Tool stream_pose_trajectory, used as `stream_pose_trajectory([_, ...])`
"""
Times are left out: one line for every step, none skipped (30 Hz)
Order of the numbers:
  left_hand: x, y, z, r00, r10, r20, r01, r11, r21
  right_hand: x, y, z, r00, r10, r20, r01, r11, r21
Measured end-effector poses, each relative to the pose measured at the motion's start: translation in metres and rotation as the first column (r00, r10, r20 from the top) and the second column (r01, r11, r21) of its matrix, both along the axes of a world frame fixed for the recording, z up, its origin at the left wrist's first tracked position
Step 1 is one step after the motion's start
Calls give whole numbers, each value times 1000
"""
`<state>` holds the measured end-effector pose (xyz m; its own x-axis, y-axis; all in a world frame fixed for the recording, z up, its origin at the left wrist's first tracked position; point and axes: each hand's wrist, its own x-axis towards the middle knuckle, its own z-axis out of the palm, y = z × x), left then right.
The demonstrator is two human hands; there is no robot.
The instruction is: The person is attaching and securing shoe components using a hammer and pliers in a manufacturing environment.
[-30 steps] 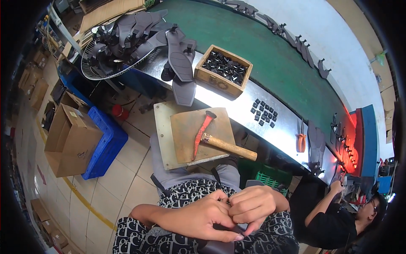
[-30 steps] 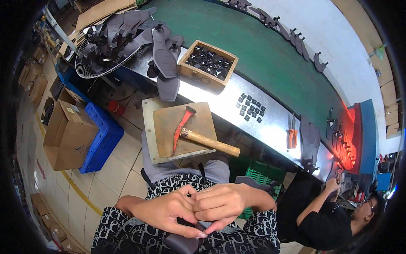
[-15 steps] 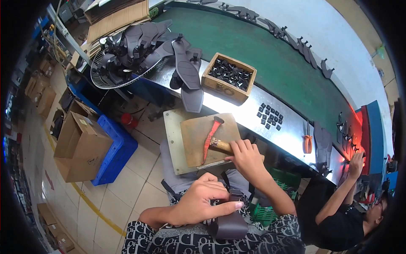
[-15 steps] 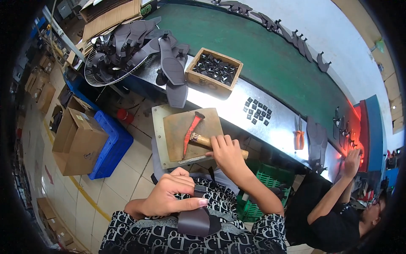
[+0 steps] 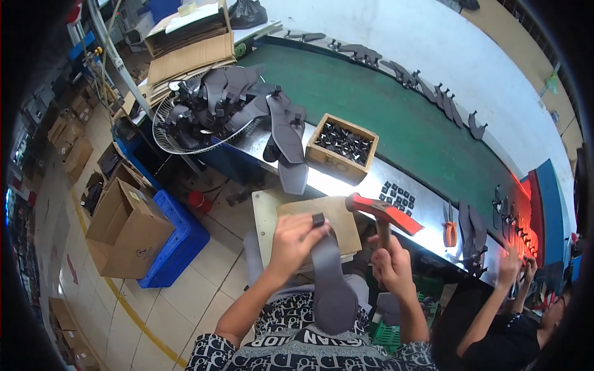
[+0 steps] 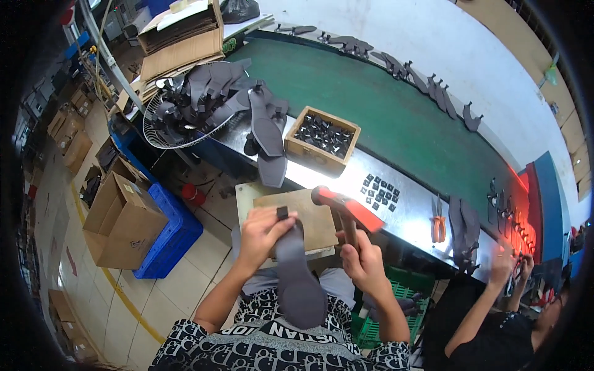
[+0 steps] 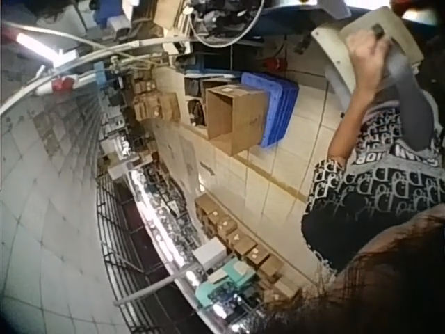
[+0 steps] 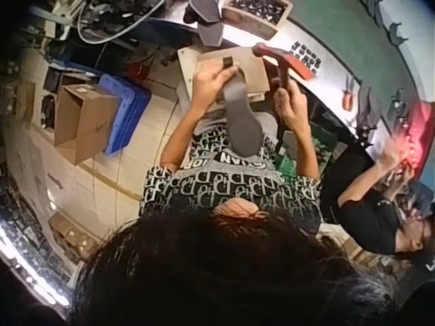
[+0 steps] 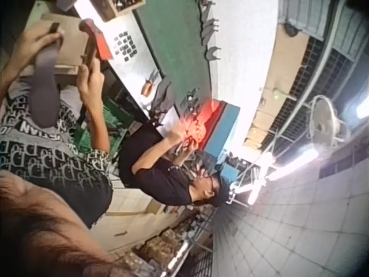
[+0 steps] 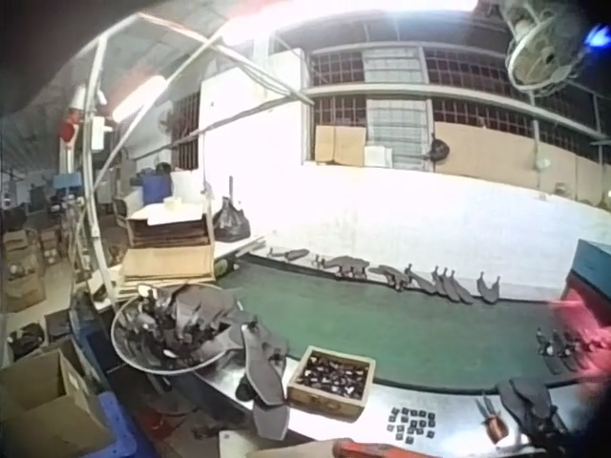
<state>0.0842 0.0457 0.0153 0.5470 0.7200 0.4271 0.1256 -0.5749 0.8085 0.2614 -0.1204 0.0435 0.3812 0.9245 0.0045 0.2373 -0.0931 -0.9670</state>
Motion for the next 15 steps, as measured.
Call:
stream_pose_trajectory([2, 11, -23, 1000, 15, 7, -15, 1000, 11, -6, -4, 13, 998, -2, 66, 1, 1000, 11])
stream_pose_trajectory([4, 21, -50, 990, 88, -112, -72, 987, 146, -11, -6, 20, 991, -7, 133, 4, 1000, 21])
stream_pose_trajectory([8, 26, -63, 962, 165, -218, -100, 955, 279, -14, -7, 19, 969, 1, 246, -5, 1000, 15])
stream_pose_trajectory([9, 24, -62, 964, 162, -212, -98, 954, 283, -17, -8, 15, 935, 3, 354, -7, 1000, 8])
stream_pose_trajectory([9, 21, -62, 946, 183, -266, -104, 952, 286, -21, -7, 8, 938, -9, 346, 16, 1000, -16])
stream_pose_trajectory([9, 19, -62, 925, 205, -319, -111, 951, 289, -20, -6, 3, 920, 7, 392, 11, 999, -42])
stream_pose_trajectory([5, 20, -62, 880, 198, -432, -95, 964, 249, -22, -4, 11, 881, 2, 474, -13, 1000, 20])
stream_pose_trajectory([2, 20, -61, 879, 208, -430, -106, 963, 250, -24, -4, 24, 835, -6, 551, -44, 996, 79])
stream_pose_trajectory([-1, 19, -57, 879, 185, -439, -105, 974, 201, -30, -9, 42, 889, -73, 452, -19, 980, 196])
stream_pose_trajectory([-3, 17, -55, 882, 151, -447, -92, 984, 151, -36, -17, 53, 930, -137, 340, 29, 952, 304])
stream_pose_trajectory([-3, 18, -55, 886, 111, -450, -69, 992, 108, -35, -25, 41, 1000, 0, 9, -4, 856, 517])
stream_pose_trajectory([-2, 18, -53, 887, 110, -449, -68, 992, 108, -35, -18, 38, 994, 103, -43, -44, 716, 697])
stream_pose_trajectory([-1, 17, -50, 887, 109, -448, -68, 992, 106, -29, -5, 34, 897, -93, 433, -201, 786, 585])
stream_pose_trajectory([1, 16, -48, 888, 105, -449, -63, 992, 106, -22, 5, 26, 552, -216, 805, -262, 872, 414])
stream_pose_trajectory([2, 17, -51, 873, 113, -475, -62, 991, 123, -39, 13, 18, 783, 34, 621, -42, 999, -1])
